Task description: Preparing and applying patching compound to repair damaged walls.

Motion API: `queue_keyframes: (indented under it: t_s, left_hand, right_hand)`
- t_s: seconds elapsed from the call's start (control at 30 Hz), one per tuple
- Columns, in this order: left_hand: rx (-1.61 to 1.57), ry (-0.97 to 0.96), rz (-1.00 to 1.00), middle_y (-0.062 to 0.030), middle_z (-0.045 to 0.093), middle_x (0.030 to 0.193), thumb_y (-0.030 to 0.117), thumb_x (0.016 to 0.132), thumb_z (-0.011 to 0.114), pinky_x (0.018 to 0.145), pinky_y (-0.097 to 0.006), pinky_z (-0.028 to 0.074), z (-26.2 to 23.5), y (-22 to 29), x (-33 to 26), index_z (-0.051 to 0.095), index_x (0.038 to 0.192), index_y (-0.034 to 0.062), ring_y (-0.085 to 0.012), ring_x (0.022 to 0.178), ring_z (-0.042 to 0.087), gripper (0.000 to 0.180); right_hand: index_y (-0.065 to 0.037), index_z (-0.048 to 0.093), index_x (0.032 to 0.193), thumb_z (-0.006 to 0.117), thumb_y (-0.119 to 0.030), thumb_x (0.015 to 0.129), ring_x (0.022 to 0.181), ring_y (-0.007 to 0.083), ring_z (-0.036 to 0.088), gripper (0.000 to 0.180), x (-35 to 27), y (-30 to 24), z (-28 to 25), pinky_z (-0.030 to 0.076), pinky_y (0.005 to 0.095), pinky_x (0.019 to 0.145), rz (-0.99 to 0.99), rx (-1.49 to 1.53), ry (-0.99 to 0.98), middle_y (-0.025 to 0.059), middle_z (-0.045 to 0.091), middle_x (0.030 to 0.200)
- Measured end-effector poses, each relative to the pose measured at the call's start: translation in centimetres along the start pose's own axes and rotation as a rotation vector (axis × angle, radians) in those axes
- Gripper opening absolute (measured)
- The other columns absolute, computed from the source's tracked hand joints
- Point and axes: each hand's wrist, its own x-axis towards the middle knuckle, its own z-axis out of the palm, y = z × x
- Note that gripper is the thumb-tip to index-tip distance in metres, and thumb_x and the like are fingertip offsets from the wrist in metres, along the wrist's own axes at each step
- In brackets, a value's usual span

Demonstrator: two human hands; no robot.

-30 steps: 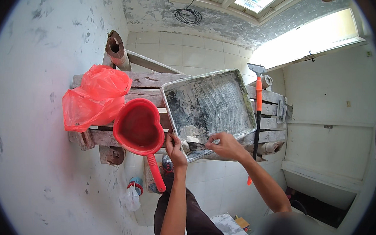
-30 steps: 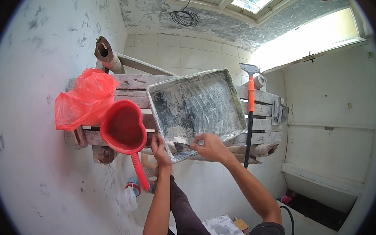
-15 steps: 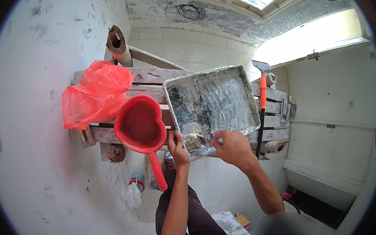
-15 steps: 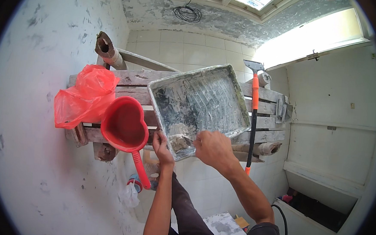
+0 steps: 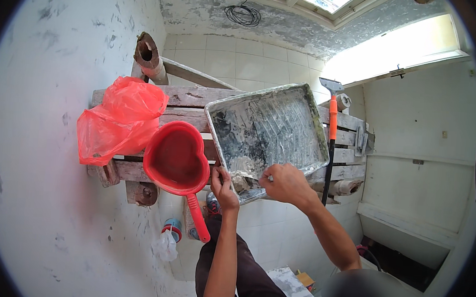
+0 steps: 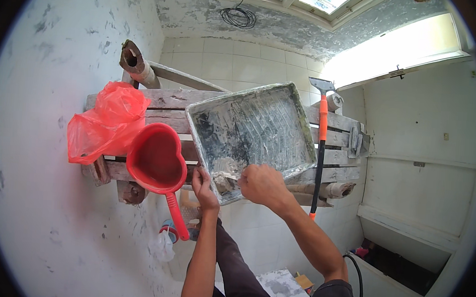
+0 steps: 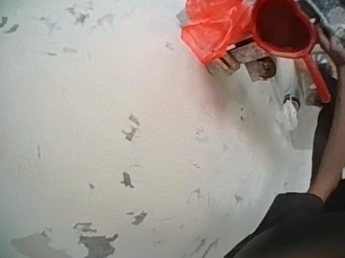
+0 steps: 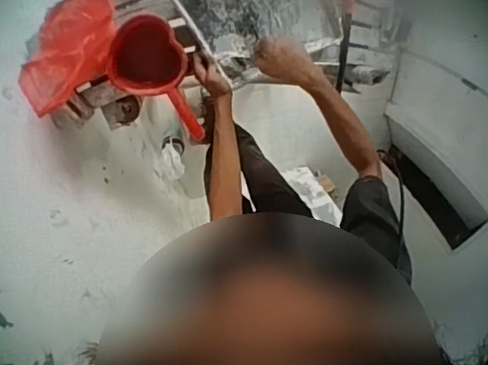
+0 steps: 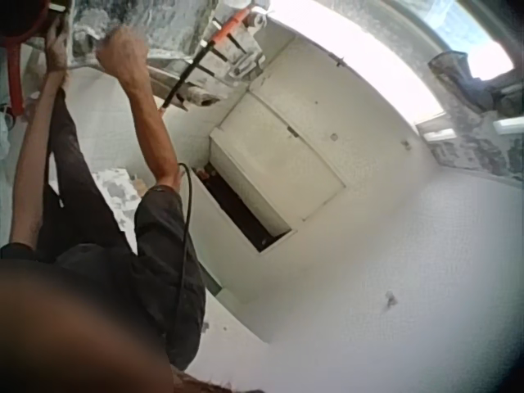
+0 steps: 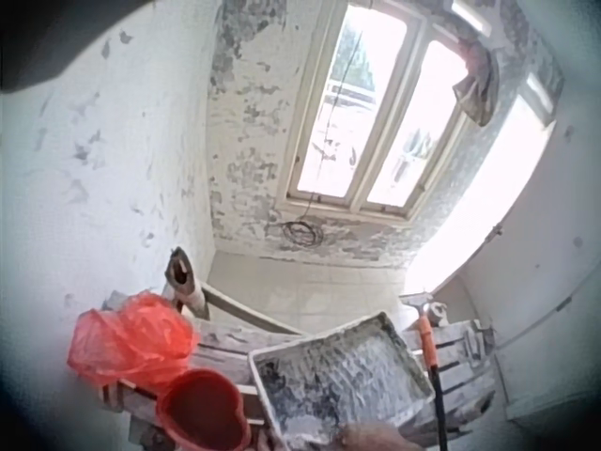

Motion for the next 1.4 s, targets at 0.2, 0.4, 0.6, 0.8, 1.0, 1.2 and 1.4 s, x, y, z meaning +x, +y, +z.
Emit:
queue_keyframes:
  t_s: [0.2,0.4,0.6,0.8,1.0,1.2,1.4]
  left_hand:
    - [0.037,-0.007,0.019,0.0029,0.037,0.086,0.006,0.098,0.050,0.080,-0.023,0.030,0.4,0.8,-0.2,0.043,0.085,0.0091,-0.0099,0.083,0.036,0.015]
    - [0.024,-0.026,0.020,0.0029,0.037,0.087,0.007,0.100,0.050,0.081,-0.023,0.030,-0.2,-0.1,-0.1,0.044,0.086,0.0087,-0.0099,0.084,0.036,0.014]
    - [0.001,-0.014,-0.014,0.0030,0.040,0.089,0.009,0.100,0.050,0.081,-0.022,0.031,0.1,0.0,-0.3,0.046,0.089,0.0080,-0.0094,0.085,0.037,0.012]
    - [0.048,-0.026,0.009,0.0029,0.041,0.089,0.010,0.101,0.050,0.081,-0.022,0.031,-0.3,-0.3,-0.2,0.046,0.090,0.0080,-0.0093,0.085,0.037,0.011]
    - [0.113,-0.033,0.031,0.0028,0.041,0.089,0.006,0.100,0.048,0.083,-0.022,0.033,-0.9,-0.3,0.0,0.047,0.092,0.0076,-0.0090,0.085,0.038,0.008]
    - [0.071,-0.018,-0.008,0.0029,0.041,0.090,0.006,0.099,0.048,0.085,-0.023,0.033,-0.4,-0.5,-0.2,0.047,0.092,0.0082,-0.0095,0.086,0.038,0.007]
    - [0.039,-0.050,-0.011,0.0029,0.041,0.090,0.009,0.099,0.049,0.084,-0.023,0.032,-0.4,-0.5,-0.1,0.048,0.093,0.0080,-0.0095,0.086,0.038,0.007]
  right_hand:
    - [-0.009,0.079,0.097,0.065,-0.035,0.087,0.073,0.0270,0.073,0.031,1.6,3.9,-5.8,0.056,0.0364,0.076,0.231,0.121,-0.242,0.0105,0.072,0.065]
    - [-0.009,0.079,0.097,0.064,-0.037,0.088,0.069,0.0193,0.073,0.033,3.1,6.3,-3.0,0.054,0.0314,0.075,0.188,0.179,-0.293,0.0065,0.071,0.062]
    - [-0.005,0.079,0.097,0.066,-0.036,0.087,0.066,0.0191,0.072,0.035,4.0,7.4,0.8,0.054,0.0326,0.069,0.141,0.373,-0.367,0.0093,0.071,0.062]
    - [-0.008,0.079,0.095,0.068,-0.033,0.086,0.061,0.0277,0.069,0.029,2.2,5.0,1.0,0.053,0.0386,0.065,0.085,0.408,-0.289,0.0133,0.069,0.063]
    - [-0.009,0.073,0.091,0.066,-0.024,0.089,0.071,0.0363,0.070,0.017,-3.3,-1.4,-0.8,0.054,0.0490,0.067,0.017,0.112,0.034,0.0193,0.070,0.074]
    - [-0.013,0.074,0.096,0.066,-0.023,0.090,0.067,0.0350,0.068,0.014,-5.0,-0.4,1.2,0.052,0.0477,0.063,-0.128,0.006,0.113,0.0136,0.068,0.074]
    - [-0.013,0.077,0.091,0.066,-0.024,0.089,0.073,0.0343,0.070,0.015,-0.5,-1.7,-0.7,0.053,0.0462,0.065,-0.045,0.026,0.203,0.0152,0.070,0.074]
